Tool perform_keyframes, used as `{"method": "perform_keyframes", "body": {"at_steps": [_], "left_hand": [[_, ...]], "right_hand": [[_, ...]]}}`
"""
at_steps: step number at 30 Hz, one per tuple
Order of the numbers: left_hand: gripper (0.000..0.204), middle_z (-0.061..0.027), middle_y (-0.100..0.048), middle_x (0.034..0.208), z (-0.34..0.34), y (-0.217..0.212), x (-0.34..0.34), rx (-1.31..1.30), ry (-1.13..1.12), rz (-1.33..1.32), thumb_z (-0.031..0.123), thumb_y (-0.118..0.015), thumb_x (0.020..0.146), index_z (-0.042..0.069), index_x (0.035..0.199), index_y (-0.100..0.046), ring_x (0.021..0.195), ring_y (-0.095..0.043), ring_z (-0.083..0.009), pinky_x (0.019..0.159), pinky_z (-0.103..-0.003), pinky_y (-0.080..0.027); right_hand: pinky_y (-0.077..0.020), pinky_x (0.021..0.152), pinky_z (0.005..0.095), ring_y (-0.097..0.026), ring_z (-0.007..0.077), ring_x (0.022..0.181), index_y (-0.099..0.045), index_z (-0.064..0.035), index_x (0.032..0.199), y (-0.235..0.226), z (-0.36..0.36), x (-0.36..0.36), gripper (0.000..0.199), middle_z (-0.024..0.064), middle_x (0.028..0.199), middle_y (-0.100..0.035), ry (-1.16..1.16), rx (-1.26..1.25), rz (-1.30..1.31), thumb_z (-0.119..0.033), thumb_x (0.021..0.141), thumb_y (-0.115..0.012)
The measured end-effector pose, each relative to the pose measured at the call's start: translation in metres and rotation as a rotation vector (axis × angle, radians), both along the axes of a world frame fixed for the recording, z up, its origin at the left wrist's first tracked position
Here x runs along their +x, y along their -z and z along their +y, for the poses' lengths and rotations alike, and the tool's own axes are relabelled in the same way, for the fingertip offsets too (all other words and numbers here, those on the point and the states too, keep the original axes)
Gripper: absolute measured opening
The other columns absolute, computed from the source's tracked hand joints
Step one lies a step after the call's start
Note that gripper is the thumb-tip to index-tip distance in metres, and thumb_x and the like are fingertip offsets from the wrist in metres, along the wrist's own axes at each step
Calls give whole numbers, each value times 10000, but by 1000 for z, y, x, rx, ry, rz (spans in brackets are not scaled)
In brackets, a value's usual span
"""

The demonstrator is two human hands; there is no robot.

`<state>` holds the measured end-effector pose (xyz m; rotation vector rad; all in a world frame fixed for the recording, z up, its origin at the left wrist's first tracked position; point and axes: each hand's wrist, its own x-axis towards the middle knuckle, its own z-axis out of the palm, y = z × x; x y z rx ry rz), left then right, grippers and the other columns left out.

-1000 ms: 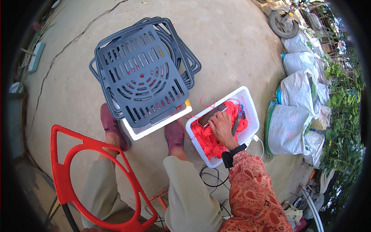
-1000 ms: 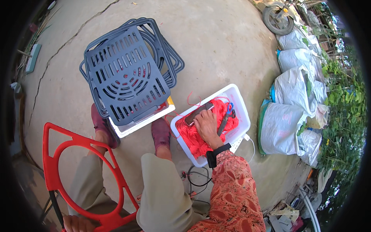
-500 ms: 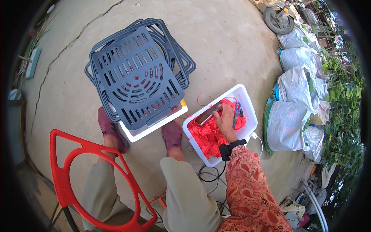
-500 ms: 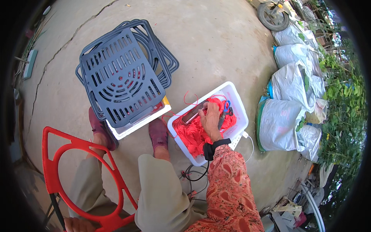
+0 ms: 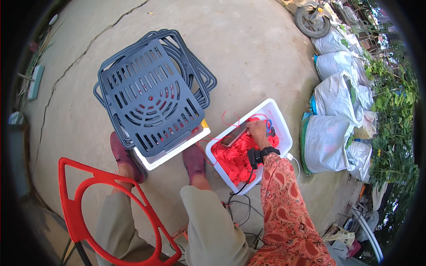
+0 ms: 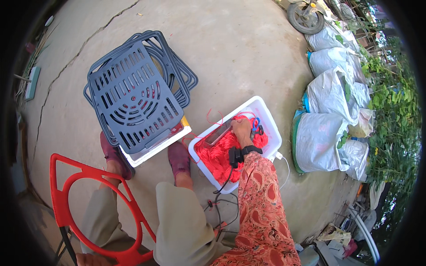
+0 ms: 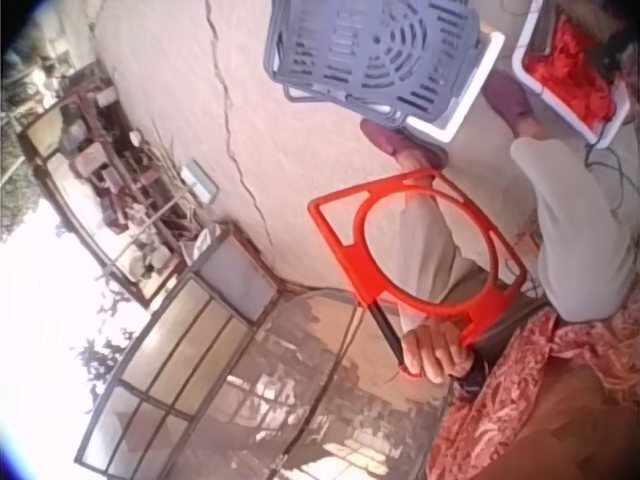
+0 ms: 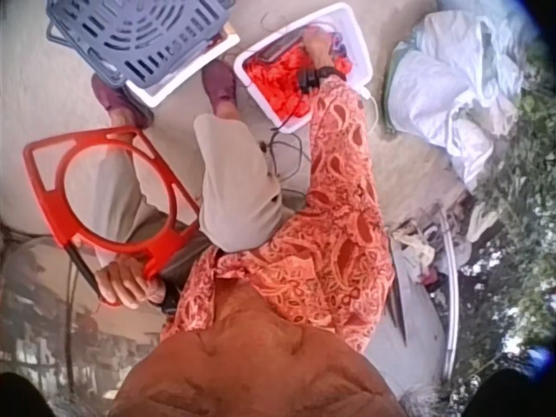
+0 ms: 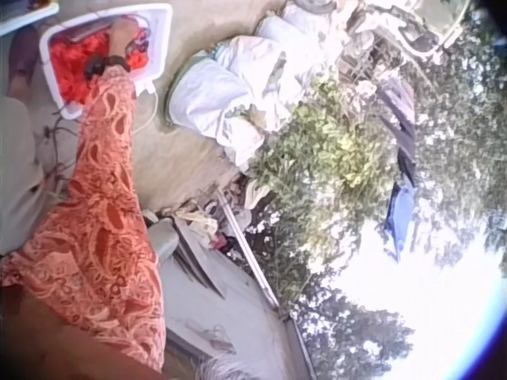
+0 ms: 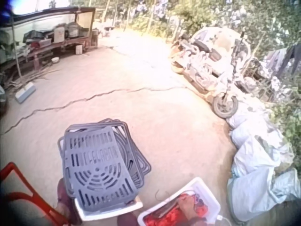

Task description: The person is wrapping a red plastic frame with red twine.

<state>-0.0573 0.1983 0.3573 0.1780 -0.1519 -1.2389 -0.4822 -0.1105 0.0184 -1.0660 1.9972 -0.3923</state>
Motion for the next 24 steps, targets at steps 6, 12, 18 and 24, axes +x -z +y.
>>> {"method": "perform_keyframes", "body": {"at_steps": [6,12,18,24], "left_hand": [[158,-75,-544,463,0,2,2,-31,18,8,113,-462,918,18,801,-510,336,-485,-159,332,-266,-405],[157,-83,-553,477,-1,1,2,-40,41,-11,104,-462,925,5,817,-519,343,-486,-166,334,-266,-401],[145,-94,-555,481,5,2,1,-7,8,-19,91,-470,920,-5,824,-521,332,-458,-161,324,-266,-381],[146,-98,-562,491,-4,-1,-3,35,20,-55,89,-467,922,-7,828,-523,341,-470,-162,323,-260,-385]], "right_hand": [[-481,478,269,-598,157,487,-572,53,971,-33,17,-8,290,110,648,-626,178,-163,10,-79,726,-654],[-451,427,262,-584,142,492,-492,72,1111,-60,7,-55,400,114,654,-619,262,-271,-82,-6,742,-625],[-377,365,234,-498,106,434,-610,76,904,-46,-47,-88,168,88,618,-599,219,-87,-9,-40,785,-586],[-403,359,257,-486,127,420,-604,44,736,-32,-68,-90,141,80,584,-571,356,-89,60,-77,799,-569]]}}
